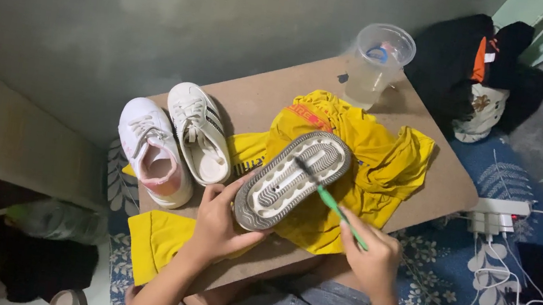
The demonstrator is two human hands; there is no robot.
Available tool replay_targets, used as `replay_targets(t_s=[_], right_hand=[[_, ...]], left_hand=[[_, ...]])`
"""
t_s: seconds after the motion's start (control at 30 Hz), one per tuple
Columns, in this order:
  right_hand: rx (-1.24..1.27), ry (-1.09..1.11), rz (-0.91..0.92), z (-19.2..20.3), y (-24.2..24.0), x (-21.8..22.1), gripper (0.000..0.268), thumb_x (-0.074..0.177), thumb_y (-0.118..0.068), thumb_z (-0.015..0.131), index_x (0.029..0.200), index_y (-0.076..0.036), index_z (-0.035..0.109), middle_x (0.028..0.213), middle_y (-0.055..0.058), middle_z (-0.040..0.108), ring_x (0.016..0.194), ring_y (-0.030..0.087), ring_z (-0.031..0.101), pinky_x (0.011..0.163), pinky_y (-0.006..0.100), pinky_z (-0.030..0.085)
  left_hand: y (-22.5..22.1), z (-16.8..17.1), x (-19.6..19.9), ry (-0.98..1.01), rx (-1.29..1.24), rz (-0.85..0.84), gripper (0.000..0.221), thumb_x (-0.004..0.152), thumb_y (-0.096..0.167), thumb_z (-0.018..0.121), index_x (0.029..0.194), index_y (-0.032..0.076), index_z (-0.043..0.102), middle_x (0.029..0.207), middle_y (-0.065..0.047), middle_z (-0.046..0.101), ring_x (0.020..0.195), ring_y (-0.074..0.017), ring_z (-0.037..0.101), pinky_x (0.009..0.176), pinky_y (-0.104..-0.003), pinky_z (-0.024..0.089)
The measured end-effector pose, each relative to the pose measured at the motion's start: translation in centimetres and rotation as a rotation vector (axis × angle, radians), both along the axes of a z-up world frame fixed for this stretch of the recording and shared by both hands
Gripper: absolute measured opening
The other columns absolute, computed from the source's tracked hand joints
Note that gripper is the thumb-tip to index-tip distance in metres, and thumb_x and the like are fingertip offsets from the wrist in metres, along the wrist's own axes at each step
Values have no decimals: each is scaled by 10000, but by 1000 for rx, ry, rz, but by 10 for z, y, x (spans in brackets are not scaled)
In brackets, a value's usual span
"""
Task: Scrubbing the sole of a sneaker with a toothbrush and water to clean it.
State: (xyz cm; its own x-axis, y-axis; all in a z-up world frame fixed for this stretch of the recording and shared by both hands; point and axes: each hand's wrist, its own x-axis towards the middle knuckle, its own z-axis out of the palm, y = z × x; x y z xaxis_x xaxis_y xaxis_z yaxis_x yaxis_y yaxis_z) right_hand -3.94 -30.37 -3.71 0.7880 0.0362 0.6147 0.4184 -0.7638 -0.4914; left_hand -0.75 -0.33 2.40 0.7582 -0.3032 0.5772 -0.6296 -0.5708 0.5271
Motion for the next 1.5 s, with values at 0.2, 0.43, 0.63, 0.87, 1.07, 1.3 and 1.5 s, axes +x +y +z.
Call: replay_targets(t_s=[0.2,0.43,0.63,0.87,1.07,1.3,1.5], right_hand=[[137,14,215,19,17,-19,321,771,34,768,1091,6,774,595,0,714,408,57,478,347,176,347],[55,18,-17,4,7,-14,356,836,62,748,1191,33,736,687,66,740,408,75,516,308,178,379],[168,123,158,-1,4,-14,335,821,9,750,1156,-4,759,553,-5,671,381,47,450,301,158,303],[47,-59,137,21,28,-21,341,794,56,759,1135,74,742,602,51,703,385,80,503,331,207,376],[-127,-106,-62,-3,8,-6,247,848,61,771,1094,88,765,576,64,692,323,74,441,271,191,292],[29,-60,190,27,27,-31,357,743,102,748,1099,93,741,536,24,676,362,72,446,335,215,336],[-139,-44,-49,-15,3,-6,290,861,58,765,1149,89,750,490,13,615,310,70,417,252,199,282]], left_hand=[[6,-22,3,-108,17,-27,1018,649,369,940,1418,-75,441,1512,-184,595,1051,-265,682,1004,-374,454],[2,-8,0,-25,20,1,1002,654,386,902,1444,-63,481,1419,-144,677,942,-225,656,978,-341,441],[4,-13,1,-49,-8,-24,992,663,378,891,1444,-55,461,1422,-162,666,1012,-243,676,1017,-380,426],[6,-14,1,-69,2,7,1000,636,364,915,1426,-65,477,1378,-163,687,938,-258,648,994,-375,447],[6,-16,3,-72,-1,-17,1014,653,366,914,1445,-71,457,1442,-154,657,953,-238,664,1000,-363,445],[4,-5,1,-68,-18,-24,1003,627,333,926,1437,-61,484,1397,-128,690,899,-213,666,990,-355,432],[3,-8,2,-67,-12,-12,964,665,356,919,1417,-72,492,1436,-134,663,992,-221,689,990,-345,441]])
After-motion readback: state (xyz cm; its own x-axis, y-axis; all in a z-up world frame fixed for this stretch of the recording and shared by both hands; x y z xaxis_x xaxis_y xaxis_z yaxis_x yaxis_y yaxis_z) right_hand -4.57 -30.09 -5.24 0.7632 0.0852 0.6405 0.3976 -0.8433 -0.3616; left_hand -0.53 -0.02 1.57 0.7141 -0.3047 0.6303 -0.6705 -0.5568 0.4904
